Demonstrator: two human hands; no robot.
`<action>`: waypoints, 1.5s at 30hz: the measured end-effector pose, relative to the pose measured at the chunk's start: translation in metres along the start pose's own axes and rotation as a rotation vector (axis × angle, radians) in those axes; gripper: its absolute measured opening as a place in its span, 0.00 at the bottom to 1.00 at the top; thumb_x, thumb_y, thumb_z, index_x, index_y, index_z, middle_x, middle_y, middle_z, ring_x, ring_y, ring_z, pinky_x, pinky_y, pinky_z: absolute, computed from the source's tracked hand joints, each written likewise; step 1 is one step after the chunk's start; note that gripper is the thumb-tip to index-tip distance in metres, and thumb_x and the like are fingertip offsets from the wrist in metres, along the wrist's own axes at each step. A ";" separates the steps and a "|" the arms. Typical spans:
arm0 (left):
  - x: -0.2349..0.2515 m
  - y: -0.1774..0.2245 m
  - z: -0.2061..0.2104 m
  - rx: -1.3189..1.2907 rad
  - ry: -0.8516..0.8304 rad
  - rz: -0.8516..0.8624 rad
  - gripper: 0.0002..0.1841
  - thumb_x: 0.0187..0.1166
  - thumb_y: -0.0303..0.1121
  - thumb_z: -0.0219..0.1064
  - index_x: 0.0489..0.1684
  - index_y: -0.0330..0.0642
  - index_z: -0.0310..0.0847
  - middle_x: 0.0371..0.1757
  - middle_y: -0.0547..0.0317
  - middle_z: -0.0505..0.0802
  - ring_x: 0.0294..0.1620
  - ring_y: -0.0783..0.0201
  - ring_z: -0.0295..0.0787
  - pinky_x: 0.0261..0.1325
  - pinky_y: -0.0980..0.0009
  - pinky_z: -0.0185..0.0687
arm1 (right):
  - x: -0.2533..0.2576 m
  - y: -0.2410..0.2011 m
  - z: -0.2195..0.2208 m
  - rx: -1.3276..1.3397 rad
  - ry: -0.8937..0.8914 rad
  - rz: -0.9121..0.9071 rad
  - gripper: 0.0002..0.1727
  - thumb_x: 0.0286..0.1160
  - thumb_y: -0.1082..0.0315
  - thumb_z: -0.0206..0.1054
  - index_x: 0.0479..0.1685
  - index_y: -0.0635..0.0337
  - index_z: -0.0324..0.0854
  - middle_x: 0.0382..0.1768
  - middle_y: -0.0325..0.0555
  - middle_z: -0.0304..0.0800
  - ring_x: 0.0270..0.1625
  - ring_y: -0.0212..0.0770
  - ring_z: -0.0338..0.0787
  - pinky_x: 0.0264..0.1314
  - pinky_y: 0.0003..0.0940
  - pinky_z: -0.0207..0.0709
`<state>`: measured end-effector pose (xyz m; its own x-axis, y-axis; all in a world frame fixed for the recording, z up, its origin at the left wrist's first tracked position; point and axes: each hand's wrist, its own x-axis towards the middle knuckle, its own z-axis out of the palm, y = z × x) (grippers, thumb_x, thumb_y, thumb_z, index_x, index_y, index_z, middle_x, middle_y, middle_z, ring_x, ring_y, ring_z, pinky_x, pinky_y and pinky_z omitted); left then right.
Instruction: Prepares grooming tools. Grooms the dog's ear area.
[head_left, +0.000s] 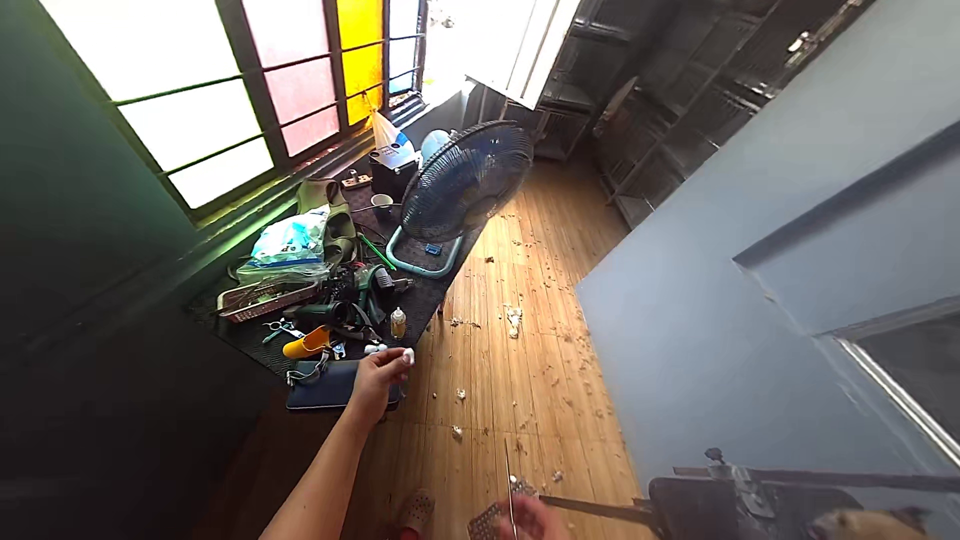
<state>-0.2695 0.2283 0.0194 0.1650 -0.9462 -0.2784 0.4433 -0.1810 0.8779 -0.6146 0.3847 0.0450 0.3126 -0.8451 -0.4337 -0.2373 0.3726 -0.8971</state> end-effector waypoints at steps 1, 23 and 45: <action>-0.011 -0.002 0.013 -0.066 -0.080 -0.033 0.10 0.77 0.26 0.71 0.50 0.28 0.89 0.39 0.44 0.93 0.34 0.59 0.90 0.43 0.65 0.89 | 0.005 -0.016 0.003 0.019 0.016 -0.049 0.23 0.75 0.61 0.76 0.64 0.67 0.82 0.43 0.51 0.94 0.41 0.45 0.95 0.48 0.45 0.92; -0.082 -0.004 0.091 0.289 -0.467 0.132 0.04 0.73 0.27 0.76 0.39 0.36 0.94 0.37 0.51 0.97 0.35 0.60 0.94 0.45 0.66 0.92 | 0.056 -0.092 0.014 0.185 0.408 -0.334 0.21 0.65 0.74 0.80 0.58 0.70 0.84 0.41 0.56 0.95 0.42 0.46 0.95 0.48 0.37 0.92; -0.087 -0.029 0.073 -0.024 -0.296 -0.040 0.04 0.70 0.21 0.74 0.36 0.28 0.90 0.31 0.47 0.94 0.32 0.61 0.91 0.44 0.65 0.90 | 0.073 -0.075 0.040 0.322 0.355 -0.293 0.22 0.61 0.78 0.80 0.56 0.77 0.81 0.37 0.59 0.93 0.38 0.46 0.94 0.46 0.37 0.91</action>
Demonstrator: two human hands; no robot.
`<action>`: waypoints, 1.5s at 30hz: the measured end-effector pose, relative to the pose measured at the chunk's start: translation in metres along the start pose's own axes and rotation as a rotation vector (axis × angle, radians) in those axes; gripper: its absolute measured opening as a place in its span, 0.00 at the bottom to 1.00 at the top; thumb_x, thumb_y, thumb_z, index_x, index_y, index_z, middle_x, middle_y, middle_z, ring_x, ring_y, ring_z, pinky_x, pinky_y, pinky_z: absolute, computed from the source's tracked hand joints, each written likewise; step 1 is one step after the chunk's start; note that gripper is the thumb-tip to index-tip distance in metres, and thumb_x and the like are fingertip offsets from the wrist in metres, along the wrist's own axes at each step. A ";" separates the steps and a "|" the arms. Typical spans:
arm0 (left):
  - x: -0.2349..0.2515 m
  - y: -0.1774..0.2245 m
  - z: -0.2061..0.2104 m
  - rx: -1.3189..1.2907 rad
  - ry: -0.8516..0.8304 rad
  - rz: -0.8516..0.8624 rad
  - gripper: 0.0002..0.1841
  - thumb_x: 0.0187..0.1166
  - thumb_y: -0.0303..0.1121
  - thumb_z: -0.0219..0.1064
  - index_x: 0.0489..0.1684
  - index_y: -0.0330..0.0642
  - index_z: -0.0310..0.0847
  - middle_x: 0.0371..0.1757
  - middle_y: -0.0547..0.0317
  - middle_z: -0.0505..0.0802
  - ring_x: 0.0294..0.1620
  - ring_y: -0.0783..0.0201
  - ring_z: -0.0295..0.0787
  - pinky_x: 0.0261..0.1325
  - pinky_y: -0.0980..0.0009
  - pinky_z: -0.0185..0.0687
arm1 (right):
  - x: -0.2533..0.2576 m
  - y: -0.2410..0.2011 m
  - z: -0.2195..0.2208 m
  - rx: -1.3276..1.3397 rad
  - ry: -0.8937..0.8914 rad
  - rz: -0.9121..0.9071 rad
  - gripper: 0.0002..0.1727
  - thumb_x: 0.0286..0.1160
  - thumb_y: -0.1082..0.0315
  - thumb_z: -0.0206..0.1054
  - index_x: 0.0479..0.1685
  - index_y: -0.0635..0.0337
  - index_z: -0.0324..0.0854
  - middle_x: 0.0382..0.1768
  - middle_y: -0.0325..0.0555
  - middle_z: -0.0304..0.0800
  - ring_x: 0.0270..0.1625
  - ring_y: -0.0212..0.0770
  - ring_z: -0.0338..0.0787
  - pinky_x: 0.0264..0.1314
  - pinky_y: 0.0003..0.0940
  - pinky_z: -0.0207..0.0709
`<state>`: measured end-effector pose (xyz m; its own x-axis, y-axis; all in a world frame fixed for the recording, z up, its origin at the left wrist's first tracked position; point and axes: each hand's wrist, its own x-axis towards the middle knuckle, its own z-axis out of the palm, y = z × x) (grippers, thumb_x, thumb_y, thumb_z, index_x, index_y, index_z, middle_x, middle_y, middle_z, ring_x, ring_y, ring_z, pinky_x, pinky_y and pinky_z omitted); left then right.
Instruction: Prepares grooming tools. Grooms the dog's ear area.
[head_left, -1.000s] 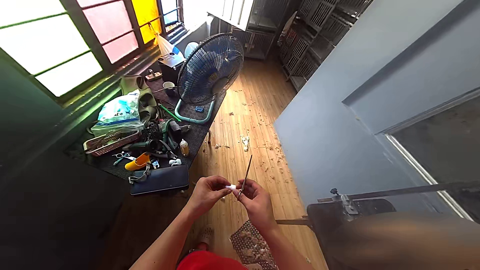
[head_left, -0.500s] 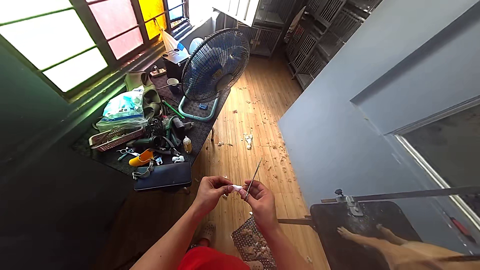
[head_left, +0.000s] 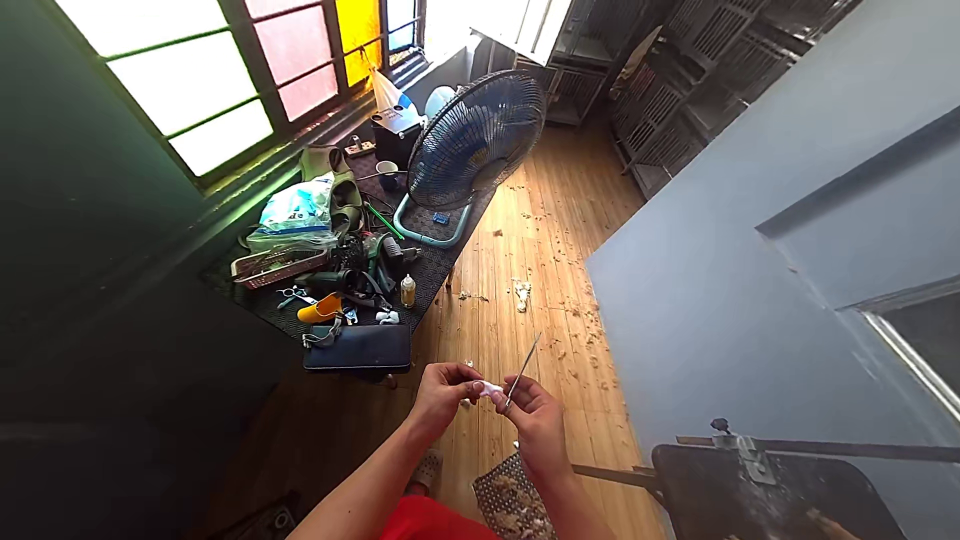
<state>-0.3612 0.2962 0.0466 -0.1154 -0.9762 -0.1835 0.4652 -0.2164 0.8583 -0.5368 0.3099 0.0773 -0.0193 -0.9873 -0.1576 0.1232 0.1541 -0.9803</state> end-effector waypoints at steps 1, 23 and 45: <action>-0.001 -0.001 -0.002 -0.030 0.023 -0.014 0.04 0.70 0.20 0.74 0.36 0.28 0.89 0.31 0.47 0.94 0.31 0.61 0.91 0.43 0.65 0.90 | -0.001 0.002 0.003 0.002 0.005 0.005 0.22 0.61 0.79 0.80 0.56 0.77 0.81 0.38 0.59 0.93 0.38 0.46 0.94 0.46 0.37 0.91; 0.015 0.070 -0.159 -0.123 0.779 0.111 0.08 0.78 0.25 0.72 0.46 0.28 0.83 0.42 0.44 0.96 0.37 0.54 0.96 0.45 0.58 0.95 | 0.093 0.003 0.102 -0.646 -0.165 0.291 0.22 0.58 0.61 0.85 0.49 0.63 0.87 0.38 0.50 0.94 0.42 0.48 0.94 0.52 0.53 0.88; -0.003 0.042 -0.129 -0.301 0.486 0.057 0.10 0.82 0.26 0.68 0.55 0.31 0.88 0.39 0.44 0.94 0.32 0.61 0.90 0.39 0.68 0.89 | 0.038 0.024 0.073 0.309 -0.988 0.407 0.29 0.83 0.45 0.65 0.62 0.66 0.83 0.35 0.46 0.89 0.32 0.36 0.88 0.40 0.33 0.85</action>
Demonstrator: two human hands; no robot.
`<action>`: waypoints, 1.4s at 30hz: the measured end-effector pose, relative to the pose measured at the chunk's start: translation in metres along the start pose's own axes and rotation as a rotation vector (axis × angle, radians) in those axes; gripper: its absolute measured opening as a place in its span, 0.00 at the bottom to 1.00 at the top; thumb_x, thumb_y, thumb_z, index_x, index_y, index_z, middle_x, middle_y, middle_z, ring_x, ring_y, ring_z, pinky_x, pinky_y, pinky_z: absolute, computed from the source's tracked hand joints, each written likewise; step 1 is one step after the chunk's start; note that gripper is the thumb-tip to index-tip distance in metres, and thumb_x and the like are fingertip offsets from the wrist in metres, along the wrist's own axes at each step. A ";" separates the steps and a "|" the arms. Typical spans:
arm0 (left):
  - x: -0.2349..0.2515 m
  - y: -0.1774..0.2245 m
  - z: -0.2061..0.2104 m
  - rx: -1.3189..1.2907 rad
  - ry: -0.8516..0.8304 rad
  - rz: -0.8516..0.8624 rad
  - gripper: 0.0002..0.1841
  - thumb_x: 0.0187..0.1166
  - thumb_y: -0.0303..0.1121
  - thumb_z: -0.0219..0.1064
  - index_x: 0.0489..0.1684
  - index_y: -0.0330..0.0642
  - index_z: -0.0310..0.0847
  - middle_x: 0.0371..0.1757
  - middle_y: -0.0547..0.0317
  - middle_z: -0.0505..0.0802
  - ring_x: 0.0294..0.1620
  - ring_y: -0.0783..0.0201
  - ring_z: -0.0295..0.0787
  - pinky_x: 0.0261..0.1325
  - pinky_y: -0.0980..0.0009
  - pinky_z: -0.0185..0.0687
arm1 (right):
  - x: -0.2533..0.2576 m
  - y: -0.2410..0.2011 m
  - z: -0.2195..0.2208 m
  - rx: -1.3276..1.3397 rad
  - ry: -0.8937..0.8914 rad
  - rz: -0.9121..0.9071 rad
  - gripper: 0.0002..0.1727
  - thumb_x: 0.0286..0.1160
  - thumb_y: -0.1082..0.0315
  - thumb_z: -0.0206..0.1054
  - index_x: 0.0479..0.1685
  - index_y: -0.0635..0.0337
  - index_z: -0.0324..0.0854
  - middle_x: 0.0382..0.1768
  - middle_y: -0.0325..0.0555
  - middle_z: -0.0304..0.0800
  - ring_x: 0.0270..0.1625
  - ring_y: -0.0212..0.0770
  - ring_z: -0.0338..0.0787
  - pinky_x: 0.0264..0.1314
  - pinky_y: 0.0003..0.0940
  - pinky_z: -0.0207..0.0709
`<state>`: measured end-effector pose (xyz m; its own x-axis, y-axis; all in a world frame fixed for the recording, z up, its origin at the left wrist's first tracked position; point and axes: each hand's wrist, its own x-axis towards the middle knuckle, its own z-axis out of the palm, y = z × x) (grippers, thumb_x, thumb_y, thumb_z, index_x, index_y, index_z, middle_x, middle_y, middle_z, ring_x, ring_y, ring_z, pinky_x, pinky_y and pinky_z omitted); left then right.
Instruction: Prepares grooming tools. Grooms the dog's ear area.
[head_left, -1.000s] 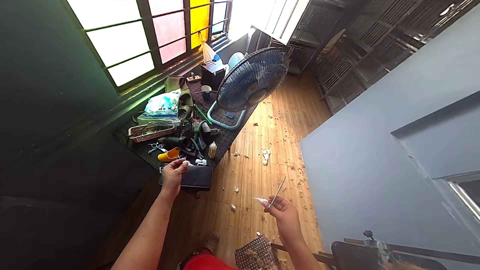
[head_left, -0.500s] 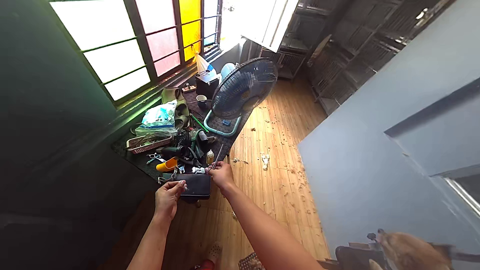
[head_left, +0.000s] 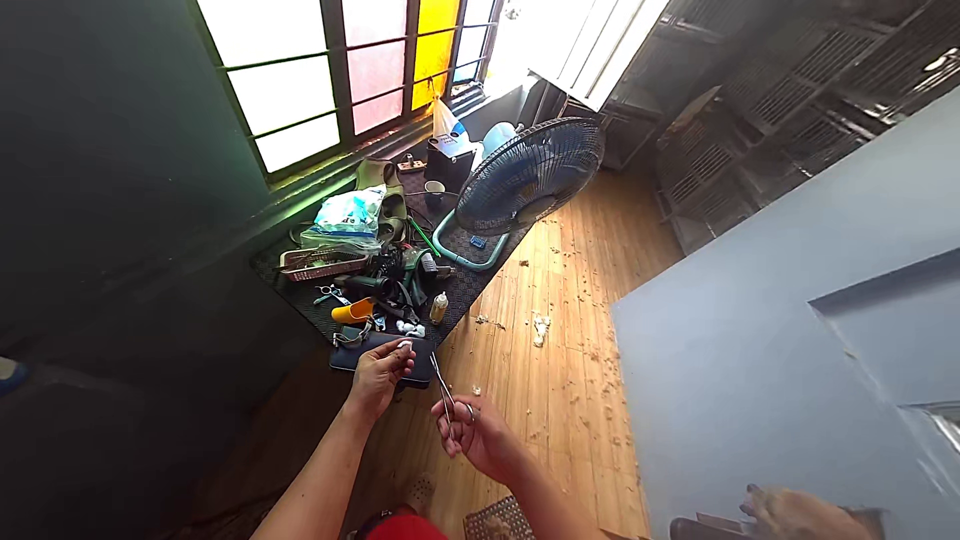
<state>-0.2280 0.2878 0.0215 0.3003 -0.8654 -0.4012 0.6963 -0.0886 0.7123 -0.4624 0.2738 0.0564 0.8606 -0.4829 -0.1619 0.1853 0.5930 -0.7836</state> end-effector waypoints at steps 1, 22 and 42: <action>0.002 -0.003 0.005 -0.002 -0.039 -0.002 0.11 0.82 0.26 0.68 0.56 0.30 0.88 0.40 0.44 0.94 0.34 0.61 0.90 0.42 0.67 0.89 | -0.009 0.000 0.001 0.046 -0.020 -0.008 0.30 0.83 0.44 0.65 0.62 0.65 0.84 0.36 0.47 0.89 0.32 0.37 0.88 0.40 0.33 0.85; -0.010 -0.048 0.066 -0.281 -0.075 -0.171 0.05 0.79 0.21 0.67 0.44 0.28 0.88 0.43 0.41 0.94 0.39 0.58 0.93 0.51 0.65 0.91 | -0.030 -0.011 -0.011 0.111 0.077 -0.048 0.28 0.85 0.47 0.62 0.62 0.68 0.83 0.38 0.47 0.89 0.35 0.36 0.88 0.42 0.33 0.85; -0.004 -0.020 0.036 -0.331 0.055 -0.253 0.05 0.81 0.23 0.64 0.44 0.31 0.85 0.39 0.45 0.93 0.34 0.59 0.92 0.47 0.66 0.90 | 0.012 -0.021 -0.015 0.049 -0.090 0.140 0.28 0.86 0.51 0.62 0.70 0.69 0.81 0.39 0.48 0.89 0.35 0.37 0.88 0.44 0.34 0.85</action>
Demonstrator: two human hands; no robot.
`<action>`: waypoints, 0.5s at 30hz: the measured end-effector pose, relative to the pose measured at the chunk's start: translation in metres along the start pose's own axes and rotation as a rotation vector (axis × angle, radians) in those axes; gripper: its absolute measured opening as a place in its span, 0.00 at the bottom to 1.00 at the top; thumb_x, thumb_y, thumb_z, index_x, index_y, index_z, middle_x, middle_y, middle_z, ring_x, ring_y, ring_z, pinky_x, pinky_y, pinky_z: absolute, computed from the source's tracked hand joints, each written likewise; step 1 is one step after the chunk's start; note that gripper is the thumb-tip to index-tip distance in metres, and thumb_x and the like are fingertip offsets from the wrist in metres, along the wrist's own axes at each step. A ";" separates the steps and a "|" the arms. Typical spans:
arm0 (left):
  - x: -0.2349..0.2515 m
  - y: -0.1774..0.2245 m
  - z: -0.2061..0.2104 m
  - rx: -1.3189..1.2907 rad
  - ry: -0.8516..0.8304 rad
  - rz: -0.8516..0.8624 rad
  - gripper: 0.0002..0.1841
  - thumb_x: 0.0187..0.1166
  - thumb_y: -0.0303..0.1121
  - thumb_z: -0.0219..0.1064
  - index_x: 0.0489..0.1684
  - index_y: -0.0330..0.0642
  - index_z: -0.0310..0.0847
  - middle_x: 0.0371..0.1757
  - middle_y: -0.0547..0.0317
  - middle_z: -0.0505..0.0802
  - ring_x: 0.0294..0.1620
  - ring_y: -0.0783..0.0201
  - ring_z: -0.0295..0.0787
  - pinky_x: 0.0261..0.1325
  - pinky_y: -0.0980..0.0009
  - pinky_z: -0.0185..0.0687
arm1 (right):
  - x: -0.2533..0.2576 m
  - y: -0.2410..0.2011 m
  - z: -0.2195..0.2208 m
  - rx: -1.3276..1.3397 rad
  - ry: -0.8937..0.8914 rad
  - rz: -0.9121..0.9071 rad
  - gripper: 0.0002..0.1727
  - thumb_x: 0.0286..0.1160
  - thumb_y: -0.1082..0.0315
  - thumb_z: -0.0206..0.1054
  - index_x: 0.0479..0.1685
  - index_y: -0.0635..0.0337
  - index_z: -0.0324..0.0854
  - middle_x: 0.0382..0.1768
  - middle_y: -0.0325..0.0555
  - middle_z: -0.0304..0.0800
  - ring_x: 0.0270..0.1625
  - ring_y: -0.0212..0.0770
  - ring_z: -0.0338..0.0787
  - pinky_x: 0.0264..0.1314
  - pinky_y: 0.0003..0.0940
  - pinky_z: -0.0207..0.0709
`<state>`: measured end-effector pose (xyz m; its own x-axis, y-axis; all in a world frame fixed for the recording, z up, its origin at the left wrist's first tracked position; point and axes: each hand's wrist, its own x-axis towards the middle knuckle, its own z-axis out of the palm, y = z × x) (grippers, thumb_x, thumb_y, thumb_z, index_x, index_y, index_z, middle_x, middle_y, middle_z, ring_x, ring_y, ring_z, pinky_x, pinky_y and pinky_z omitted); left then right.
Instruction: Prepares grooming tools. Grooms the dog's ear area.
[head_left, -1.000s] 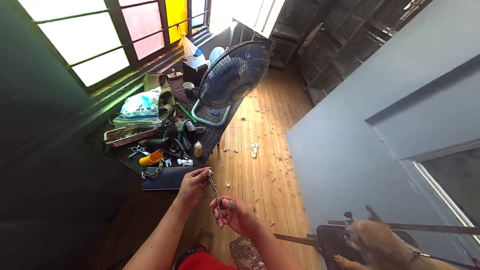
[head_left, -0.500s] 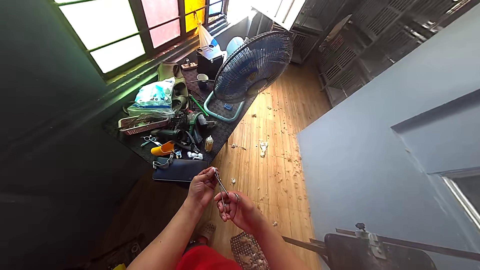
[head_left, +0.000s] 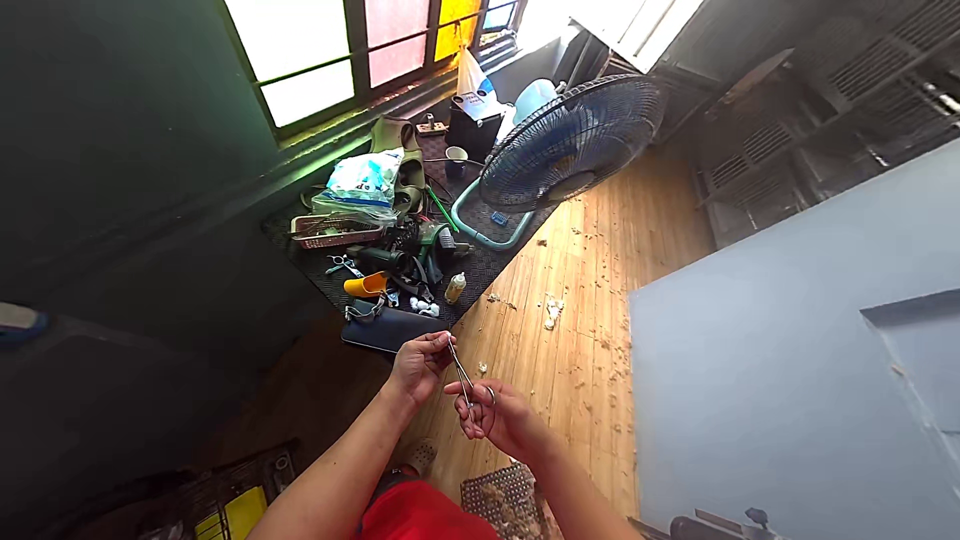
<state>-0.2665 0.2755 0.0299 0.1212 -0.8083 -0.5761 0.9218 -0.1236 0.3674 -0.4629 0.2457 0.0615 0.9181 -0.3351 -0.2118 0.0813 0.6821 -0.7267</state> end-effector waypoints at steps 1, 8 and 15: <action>0.000 0.003 -0.004 0.018 -0.016 -0.013 0.05 0.81 0.23 0.65 0.43 0.31 0.85 0.39 0.45 0.93 0.34 0.60 0.92 0.47 0.66 0.91 | 0.001 0.001 0.000 -0.026 0.000 0.010 0.26 0.86 0.55 0.64 0.70 0.69 0.81 0.40 0.49 0.90 0.37 0.39 0.90 0.46 0.37 0.87; 0.000 0.004 -0.018 0.009 -0.110 -0.172 0.11 0.87 0.33 0.62 0.59 0.37 0.80 0.39 0.46 0.93 0.39 0.53 0.95 0.51 0.56 0.93 | 0.007 0.022 0.001 -0.090 0.161 0.098 0.23 0.74 0.73 0.72 0.67 0.73 0.79 0.46 0.59 0.94 0.43 0.54 0.97 0.48 0.53 0.93; -0.007 0.004 -0.029 0.328 0.024 0.160 0.08 0.86 0.26 0.62 0.45 0.31 0.85 0.19 0.57 0.79 0.13 0.72 0.66 0.15 0.78 0.61 | 0.041 0.057 0.012 -0.879 0.219 0.164 0.24 0.75 0.49 0.75 0.63 0.53 0.89 0.62 0.38 0.93 0.59 0.34 0.94 0.60 0.38 0.92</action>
<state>-0.2527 0.2972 0.0140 0.2666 -0.8193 -0.5076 0.7240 -0.1774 0.6666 -0.4162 0.2792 0.0192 0.7910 -0.4545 -0.4095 -0.4495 0.0224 -0.8930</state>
